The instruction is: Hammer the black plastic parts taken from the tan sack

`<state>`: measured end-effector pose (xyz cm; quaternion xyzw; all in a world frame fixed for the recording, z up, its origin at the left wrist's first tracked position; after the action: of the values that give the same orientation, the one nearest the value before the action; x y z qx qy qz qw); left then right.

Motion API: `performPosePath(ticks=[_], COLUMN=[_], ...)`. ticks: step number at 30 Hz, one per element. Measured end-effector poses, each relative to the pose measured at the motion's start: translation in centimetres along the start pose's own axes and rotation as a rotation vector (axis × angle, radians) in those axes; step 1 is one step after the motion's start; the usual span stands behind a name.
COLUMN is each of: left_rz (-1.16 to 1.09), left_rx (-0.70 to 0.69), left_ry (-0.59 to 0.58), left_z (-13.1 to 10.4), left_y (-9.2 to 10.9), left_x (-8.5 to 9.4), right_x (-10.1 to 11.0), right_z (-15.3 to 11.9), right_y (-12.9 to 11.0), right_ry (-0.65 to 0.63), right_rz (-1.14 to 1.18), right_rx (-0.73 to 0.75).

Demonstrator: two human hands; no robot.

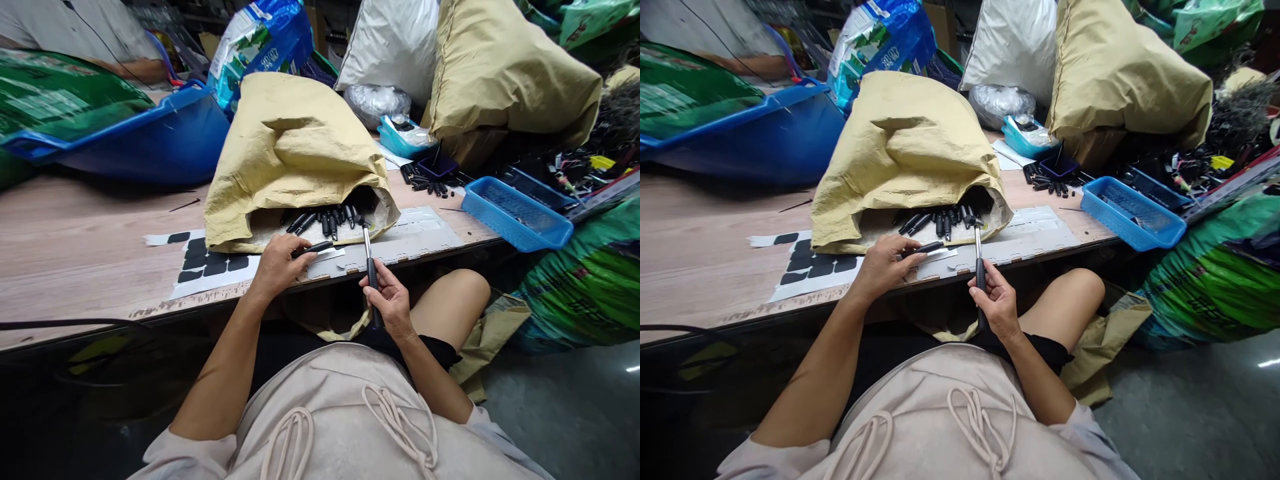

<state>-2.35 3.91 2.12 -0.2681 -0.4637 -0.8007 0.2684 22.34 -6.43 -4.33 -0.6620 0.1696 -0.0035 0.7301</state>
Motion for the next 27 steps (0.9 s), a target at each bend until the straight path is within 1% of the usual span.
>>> performPosePath(ticks=[3, 5, 8, 11, 14, 19, 22, 27], left_rz=[-0.034, -0.034, -0.045, -0.074, -0.091, -0.125, -0.129, -0.118], left_rx=[-0.039, -0.048, -0.053, -0.041, -0.016, 0.035, 0.056, 0.064], left_ry=[-0.044, -0.055, -0.069, -0.077, -0.065, -0.061, -0.075, -0.079], left_z=[-0.3, -0.2, 0.1, 0.1, 0.1, 0.2, 0.3, 0.4], left_y=[0.7, 0.7, 0.5, 0.2, -0.1, -0.3, -0.3, 0.0], left_x=[-1.0, -1.6, -2.2, -2.3, -2.1, -2.2, -2.3, -2.1], right_x=[-1.0, -1.7, -2.1, -2.4, -3.2, -4.4, -4.6, -4.8], right_z=[-0.5, -0.8, -1.2, -1.7, -2.5, -4.0, -4.5, -5.1], right_y=[-1.2, -1.2, -0.3, 0.2, 0.1, 0.5, 0.8, 1.0], right_ry=[-0.085, -0.135, -0.142, -0.144, -0.202, -0.304, -0.32, -0.321], right_rz=[0.021, 0.014, -0.001, 0.004, 0.005, -0.011, -0.022, -0.053], right_rx=[0.049, 0.012, -0.081, -0.102, -0.101, -0.193, -0.217, -0.211])
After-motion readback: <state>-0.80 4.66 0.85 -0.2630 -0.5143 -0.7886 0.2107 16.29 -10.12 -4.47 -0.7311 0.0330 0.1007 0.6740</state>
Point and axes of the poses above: each hand's wrist, its own z-axis towards the middle knuckle, its own x-axis out of the back of the hand, y = z × x, the point moved 9 cm from there along z, towards the middle knuckle, and after that the axes turned 6 degrees about y, right-handed, at the moved point
